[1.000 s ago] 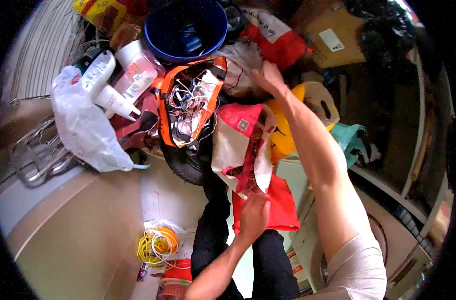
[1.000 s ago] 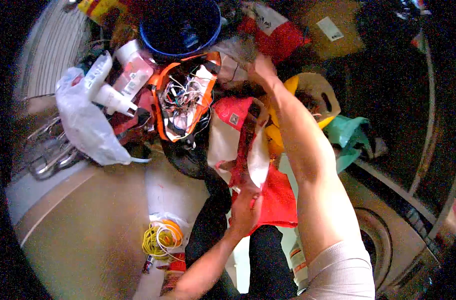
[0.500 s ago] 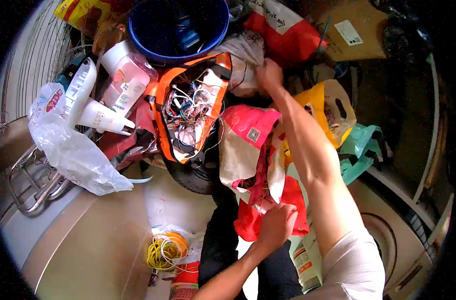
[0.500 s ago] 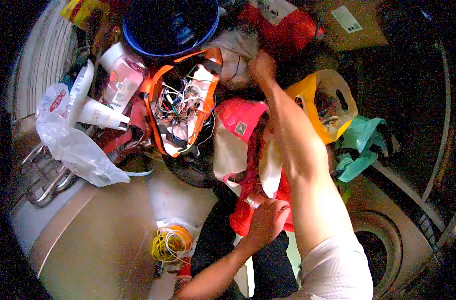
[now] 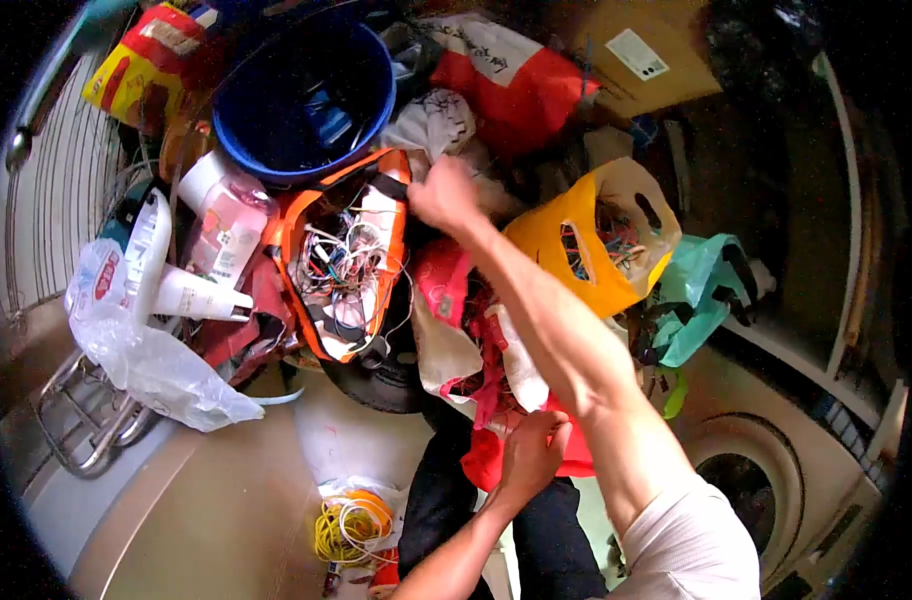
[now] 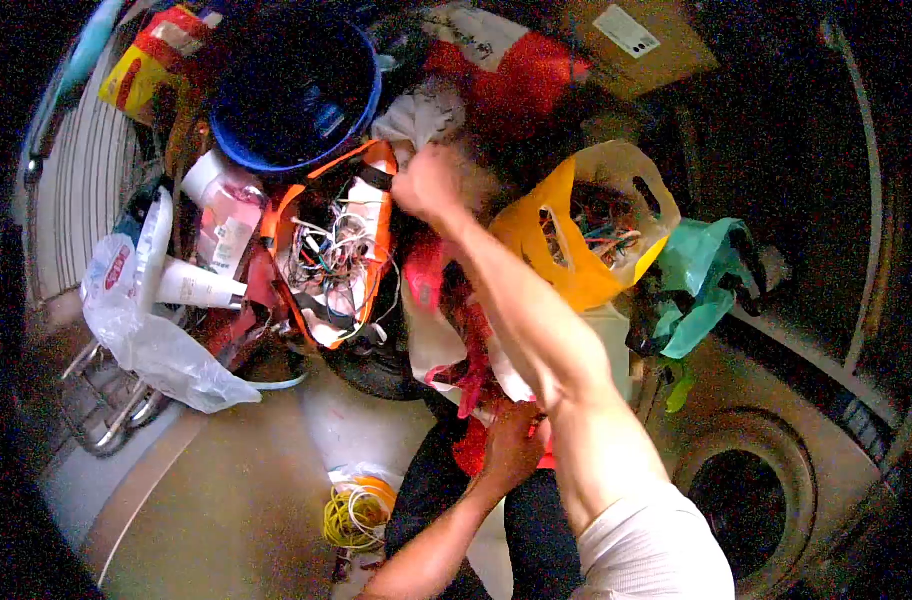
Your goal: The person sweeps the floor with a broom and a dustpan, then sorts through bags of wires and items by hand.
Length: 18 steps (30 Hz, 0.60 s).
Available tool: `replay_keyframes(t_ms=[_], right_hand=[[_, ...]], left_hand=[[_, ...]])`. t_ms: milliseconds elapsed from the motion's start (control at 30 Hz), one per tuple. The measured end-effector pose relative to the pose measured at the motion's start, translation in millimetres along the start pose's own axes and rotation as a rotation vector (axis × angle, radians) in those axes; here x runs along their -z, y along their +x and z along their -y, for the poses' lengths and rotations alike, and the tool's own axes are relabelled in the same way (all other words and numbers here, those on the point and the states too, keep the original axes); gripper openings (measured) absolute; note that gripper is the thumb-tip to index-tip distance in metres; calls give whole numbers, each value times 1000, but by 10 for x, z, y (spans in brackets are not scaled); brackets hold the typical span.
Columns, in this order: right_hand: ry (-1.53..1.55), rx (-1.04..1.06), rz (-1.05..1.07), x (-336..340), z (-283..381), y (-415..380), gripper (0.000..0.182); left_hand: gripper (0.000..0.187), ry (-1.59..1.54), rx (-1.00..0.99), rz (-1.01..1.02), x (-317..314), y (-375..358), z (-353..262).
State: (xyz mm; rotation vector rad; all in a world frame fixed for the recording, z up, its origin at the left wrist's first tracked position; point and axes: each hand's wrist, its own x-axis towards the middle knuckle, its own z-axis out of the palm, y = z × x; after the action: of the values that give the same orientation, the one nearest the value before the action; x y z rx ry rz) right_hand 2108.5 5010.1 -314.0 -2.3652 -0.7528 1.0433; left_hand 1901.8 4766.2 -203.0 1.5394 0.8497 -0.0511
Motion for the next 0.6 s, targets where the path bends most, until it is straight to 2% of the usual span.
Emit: replay_keyframes(t_ms=[67,133,200,267,300,333,367,400,467,533,567,600], right_hand=[[-139,130,-355,-465,-163,45,55],[-147,183,-435,-494,-222,-6,50],[-96,204,-396,-479,-317,1,47],[-92,212,-413,-481,-398,61,48],[13,120,-272,-367,-421,145,57],[33,91,-438,-253,-403,128,69],[-82,184,-414,-69,-515,214,78],[-185,187,-544,-31,-547,345,79],[-78,278,-555,156,-551,520,78],[-246,378,-382,247,-484,655,68],[-246,386,-380,264,-445,733,68],[-298,340,-255,236,-436,839,61]], left_hand=[[18,42,57,74,-4,7,-29],[10,94,70,152,-58,-13,-44],[11,149,60,219,-107,-15,-14],[9,86,-41,108,-185,0,11],[9,125,-54,132,-191,21,9],[9,164,-66,152,-171,43,-4],[12,28,50,100,-130,30,-97],[12,28,52,89,-145,29,-41],[13,-70,12,102,-158,-4,98],[14,27,-15,115,-87,4,9],[14,13,29,132,-91,-1,-27],[14,2,78,153,-76,-27,-60]])
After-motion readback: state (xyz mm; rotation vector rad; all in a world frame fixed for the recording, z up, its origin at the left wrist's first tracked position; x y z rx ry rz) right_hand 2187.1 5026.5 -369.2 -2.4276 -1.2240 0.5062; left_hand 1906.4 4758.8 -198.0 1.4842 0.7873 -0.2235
